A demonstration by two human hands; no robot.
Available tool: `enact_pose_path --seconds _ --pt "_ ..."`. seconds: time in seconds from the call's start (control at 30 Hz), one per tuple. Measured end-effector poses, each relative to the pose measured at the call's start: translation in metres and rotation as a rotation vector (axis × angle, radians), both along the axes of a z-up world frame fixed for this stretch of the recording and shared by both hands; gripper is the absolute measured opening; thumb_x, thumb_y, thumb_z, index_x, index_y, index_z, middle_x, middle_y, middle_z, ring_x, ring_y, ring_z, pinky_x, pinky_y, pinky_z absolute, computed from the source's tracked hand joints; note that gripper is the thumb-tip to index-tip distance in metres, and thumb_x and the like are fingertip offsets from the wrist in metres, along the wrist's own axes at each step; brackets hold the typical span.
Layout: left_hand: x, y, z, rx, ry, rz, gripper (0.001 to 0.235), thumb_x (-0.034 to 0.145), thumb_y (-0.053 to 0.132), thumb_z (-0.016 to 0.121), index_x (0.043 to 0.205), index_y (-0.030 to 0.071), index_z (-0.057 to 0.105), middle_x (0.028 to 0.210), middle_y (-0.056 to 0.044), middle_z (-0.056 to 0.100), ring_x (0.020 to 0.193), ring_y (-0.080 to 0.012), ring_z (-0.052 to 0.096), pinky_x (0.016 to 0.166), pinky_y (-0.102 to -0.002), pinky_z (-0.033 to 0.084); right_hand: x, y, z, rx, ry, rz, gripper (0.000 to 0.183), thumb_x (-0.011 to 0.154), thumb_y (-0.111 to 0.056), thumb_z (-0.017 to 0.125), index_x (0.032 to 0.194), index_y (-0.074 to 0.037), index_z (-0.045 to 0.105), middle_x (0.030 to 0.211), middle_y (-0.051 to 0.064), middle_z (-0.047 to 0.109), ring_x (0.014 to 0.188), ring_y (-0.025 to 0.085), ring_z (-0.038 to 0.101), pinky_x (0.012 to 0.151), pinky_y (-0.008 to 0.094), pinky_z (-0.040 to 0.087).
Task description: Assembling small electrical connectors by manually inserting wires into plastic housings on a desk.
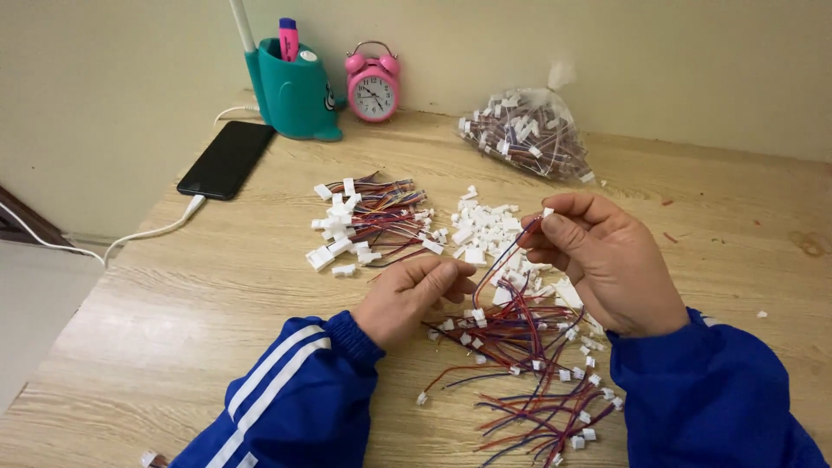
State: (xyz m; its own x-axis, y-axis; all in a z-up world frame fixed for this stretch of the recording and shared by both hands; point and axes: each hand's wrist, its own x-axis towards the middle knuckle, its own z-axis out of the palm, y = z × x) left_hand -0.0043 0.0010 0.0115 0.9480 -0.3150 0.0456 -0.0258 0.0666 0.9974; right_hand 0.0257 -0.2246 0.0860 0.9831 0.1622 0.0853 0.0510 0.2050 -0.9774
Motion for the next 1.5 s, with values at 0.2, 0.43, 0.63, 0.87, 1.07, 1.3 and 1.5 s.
enact_pose_path --seconds 0.2,0.43,0.63,0.87,1.07,1.3,1.5 --pt "-0.006 -0.004 0.013 0.014 0.08 -0.032 0.047 0.093 0.039 0.046 0.119 0.006 0.065 0.096 -0.005 0.074 0.075 -0.0102 0.065 0.057 -0.02 0.048 0.005 -0.003 -0.013 0.052 0.014 0.017 0.015 0.091 -0.002 0.059 0.105 -0.006 0.058 0.101 0.018 0.07 0.084 0.026 0.07 0.072 0.034 0.057" --pt "-0.006 -0.008 0.002 -0.094 0.059 -0.006 0.036 0.087 0.026 0.065 0.117 0.006 0.067 0.088 -0.005 0.074 0.068 -0.009 0.064 0.062 -0.022 0.052 -0.002 0.009 -0.018 0.027 0.048 0.025 0.018 0.091 0.002 0.058 0.109 -0.001 0.059 0.096 0.019 0.068 0.08 0.029 0.069 0.071 0.036 0.057" --pt "0.004 -0.016 -0.026 -0.433 -0.043 -0.016 0.033 0.089 0.007 0.068 0.121 0.004 0.061 0.09 -0.002 0.064 0.067 -0.0057 0.051 0.056 -0.02 0.043 -0.01 0.021 -0.029 -0.106 0.04 0.111 0.015 0.088 -0.004 0.063 0.103 -0.001 0.062 0.083 0.021 0.072 0.07 0.025 0.068 0.066 0.032 0.058" --pt "-0.002 -0.015 -0.004 -0.057 -0.203 0.251 0.028 0.076 0.017 0.084 0.1 0.006 0.074 0.076 -0.006 0.071 0.067 -0.0091 0.064 0.058 -0.02 0.055 -0.017 0.03 -0.036 -0.26 0.008 0.146 0.02 0.086 -0.003 0.066 0.103 0.008 0.066 0.082 0.023 0.074 0.073 0.027 0.072 0.069 0.039 0.062" --pt "-0.002 -0.013 0.003 -0.112 -0.233 0.307 0.015 0.077 0.011 0.082 0.09 0.005 0.077 0.068 -0.008 0.069 0.061 -0.0102 0.064 0.053 -0.021 0.054 -0.025 0.033 -0.028 -0.259 0.017 0.135 0.02 0.087 -0.004 0.066 0.103 0.008 0.065 0.079 0.02 0.073 0.072 0.024 0.071 0.069 0.039 0.062" --pt "0.006 -0.022 -0.023 -0.27 -0.06 0.369 0.016 0.08 0.009 0.079 0.094 0.002 0.074 0.07 -0.013 0.07 0.057 -0.0153 0.067 0.048 -0.02 0.053 -0.024 0.031 -0.04 -0.112 0.138 0.215 0.025 0.095 -0.01 0.052 0.117 0.003 0.052 0.062 0.004 0.045 0.053 0.011 0.043 0.052 0.027 0.046" --pt "-0.005 -0.023 -0.005 -0.229 -0.068 0.384 0.02 0.077 0.01 0.082 0.094 0.003 0.074 0.072 -0.013 0.072 0.059 -0.0146 0.067 0.051 -0.019 0.052 -0.034 0.036 -0.028 -0.367 0.169 0.15 0.026 0.088 -0.015 0.071 0.102 0.008 0.07 0.065 0.006 0.048 0.048 0.008 0.041 0.043 0.021 0.036"
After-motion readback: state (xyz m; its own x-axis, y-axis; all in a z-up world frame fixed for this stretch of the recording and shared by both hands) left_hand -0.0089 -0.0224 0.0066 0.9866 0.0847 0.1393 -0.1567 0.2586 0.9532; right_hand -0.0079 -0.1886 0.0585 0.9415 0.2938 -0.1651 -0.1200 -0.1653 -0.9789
